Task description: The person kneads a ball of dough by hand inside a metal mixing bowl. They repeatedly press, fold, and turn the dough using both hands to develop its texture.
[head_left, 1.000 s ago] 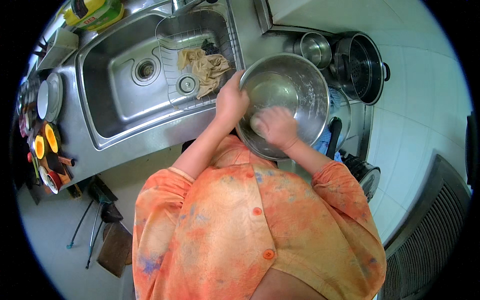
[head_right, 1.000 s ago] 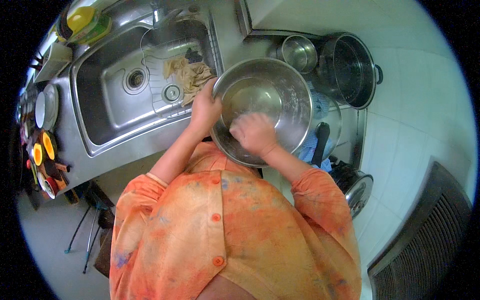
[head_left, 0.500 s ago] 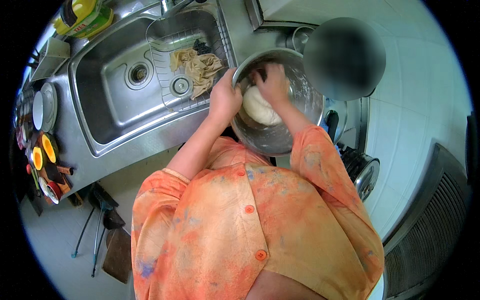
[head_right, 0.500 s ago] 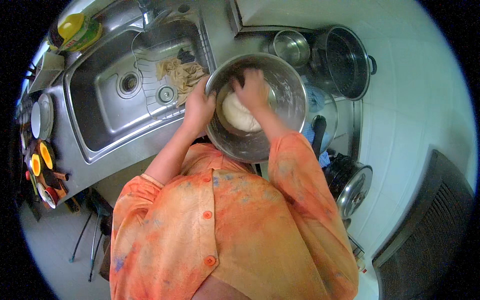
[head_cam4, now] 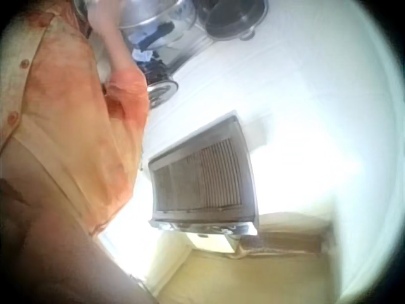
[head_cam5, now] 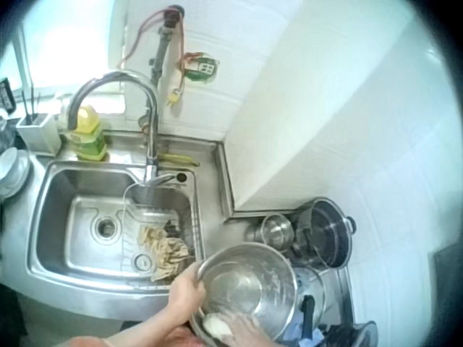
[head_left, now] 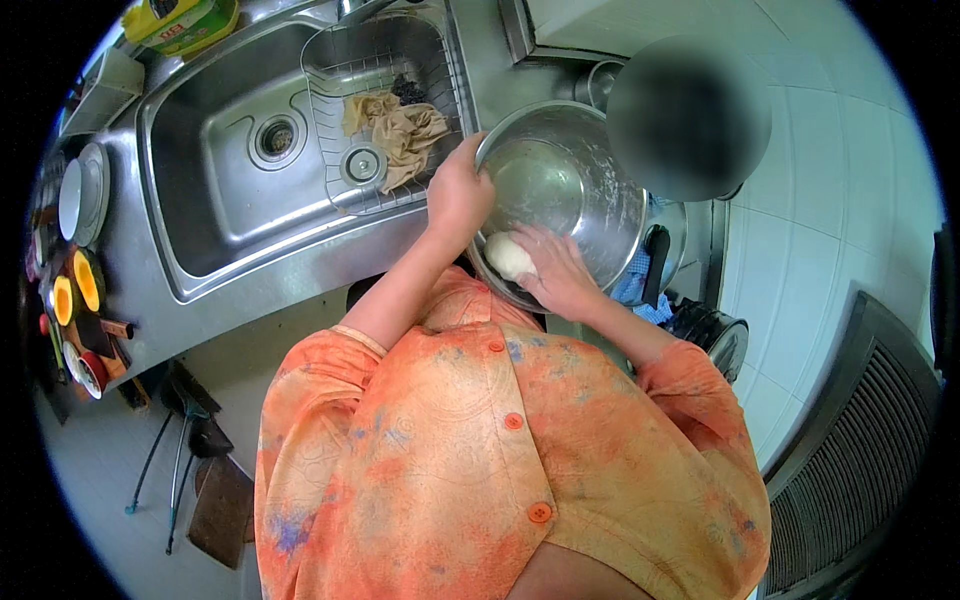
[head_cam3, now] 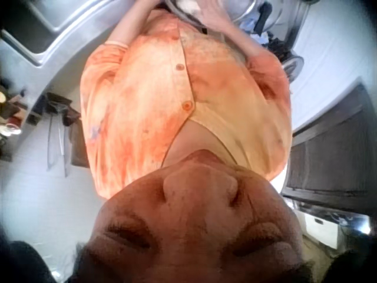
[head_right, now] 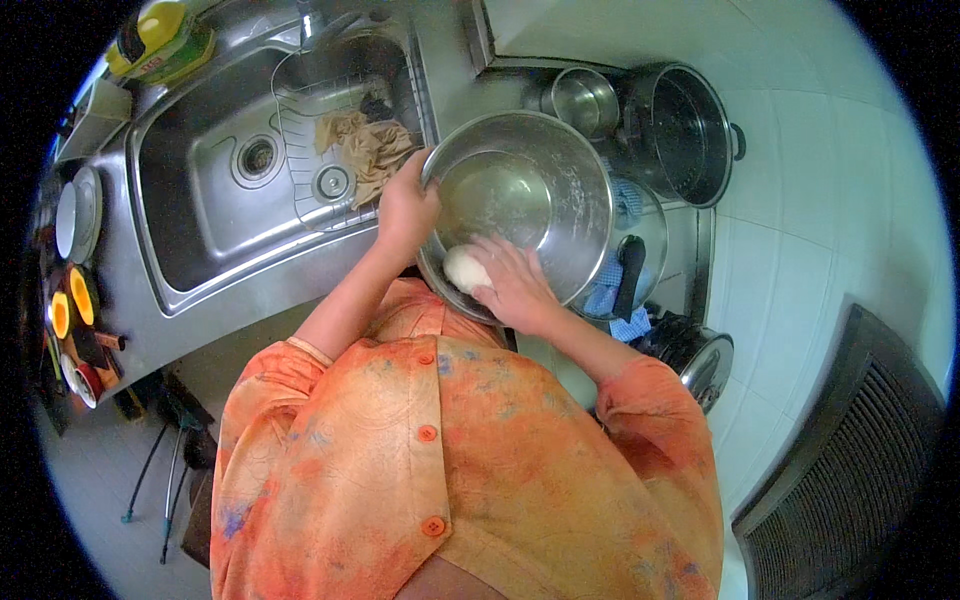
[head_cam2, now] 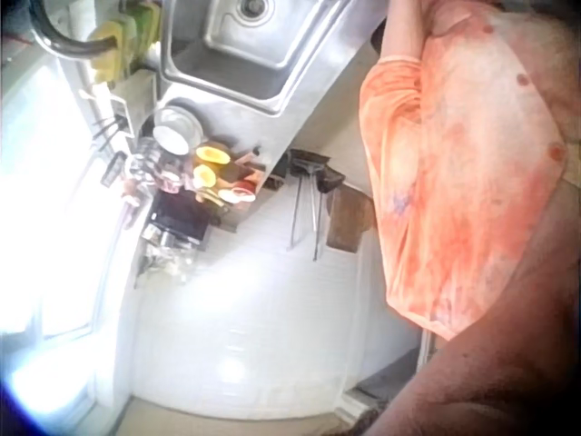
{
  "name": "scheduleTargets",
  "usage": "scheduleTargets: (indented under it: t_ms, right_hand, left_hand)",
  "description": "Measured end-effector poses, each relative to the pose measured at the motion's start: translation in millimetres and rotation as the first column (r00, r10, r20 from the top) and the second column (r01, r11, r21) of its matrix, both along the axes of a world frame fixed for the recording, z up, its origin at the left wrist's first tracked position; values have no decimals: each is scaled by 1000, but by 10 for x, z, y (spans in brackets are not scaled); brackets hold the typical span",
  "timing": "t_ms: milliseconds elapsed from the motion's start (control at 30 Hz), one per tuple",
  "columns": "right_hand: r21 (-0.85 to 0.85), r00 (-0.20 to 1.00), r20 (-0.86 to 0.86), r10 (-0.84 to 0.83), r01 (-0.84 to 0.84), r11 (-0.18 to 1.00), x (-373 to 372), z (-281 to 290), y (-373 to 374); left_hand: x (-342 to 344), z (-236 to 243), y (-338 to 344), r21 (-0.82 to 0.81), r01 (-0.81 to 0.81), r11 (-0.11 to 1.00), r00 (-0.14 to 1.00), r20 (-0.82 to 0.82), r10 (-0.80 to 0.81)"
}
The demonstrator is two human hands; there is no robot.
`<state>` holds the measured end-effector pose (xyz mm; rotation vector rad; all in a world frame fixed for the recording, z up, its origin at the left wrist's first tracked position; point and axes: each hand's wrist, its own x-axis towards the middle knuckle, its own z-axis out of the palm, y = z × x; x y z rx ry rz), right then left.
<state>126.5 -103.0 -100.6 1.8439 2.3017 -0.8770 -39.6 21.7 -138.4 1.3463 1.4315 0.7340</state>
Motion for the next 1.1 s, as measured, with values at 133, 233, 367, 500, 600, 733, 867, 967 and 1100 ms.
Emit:
scheduleTargets:
  t_ms: [133, 233, 367, 500, 600, 733, 867, 967, 1100]
  right_hand:
    - [67, 988, 152, 24, -34, 997, -170, -232, 130]
    - [220, 979, 206, 12, -58, 974, -133, -509, 384]
    - [273, 930, 202, -306, 246, 930, 27, -720, 919]
    - [180, 795, 179, -579, 552, 814, 182, -676, 1373]
    - [304, 878, 126, -462, 409, 860, 264, -935, 1219]
    - [-36, 963, -5, -269, 268, 963, -31, -488, 596]
    - [-180, 815, -382, -436, 397, 900, -129, -227, 9]
    - [-50, 938, -134, -319, 315, 948, -288, -251, 40]
    - [191, 956, 80, -283, 264, 945, -435, -521, 294]
  left_hand:
    - [6, -39, -2, 12, 6, 1000, 1000, -20, -5]
    - [-3, -53, -8, 41, 17, 999, 999, -31, -16]
    - [-9, -136, 23, 105, 43, 994, 999, -31, -40]
    - [-19, -169, 61, 144, 38, 989, 999, -8, -37]
    - [14, -122, 67, 127, 18, 992, 999, -47, -12]
    - [17, -51, 46, 58, -7, 998, 999, -44, 10]
    - [35, -59, 36, 28, -15, 999, 1000, -16, 15]
    - [24, -70, 2, 66, -16, 998, 1000, -9, 16]
    - [17, -90, 0, 15, -16, 1000, 1000, -23, 16]
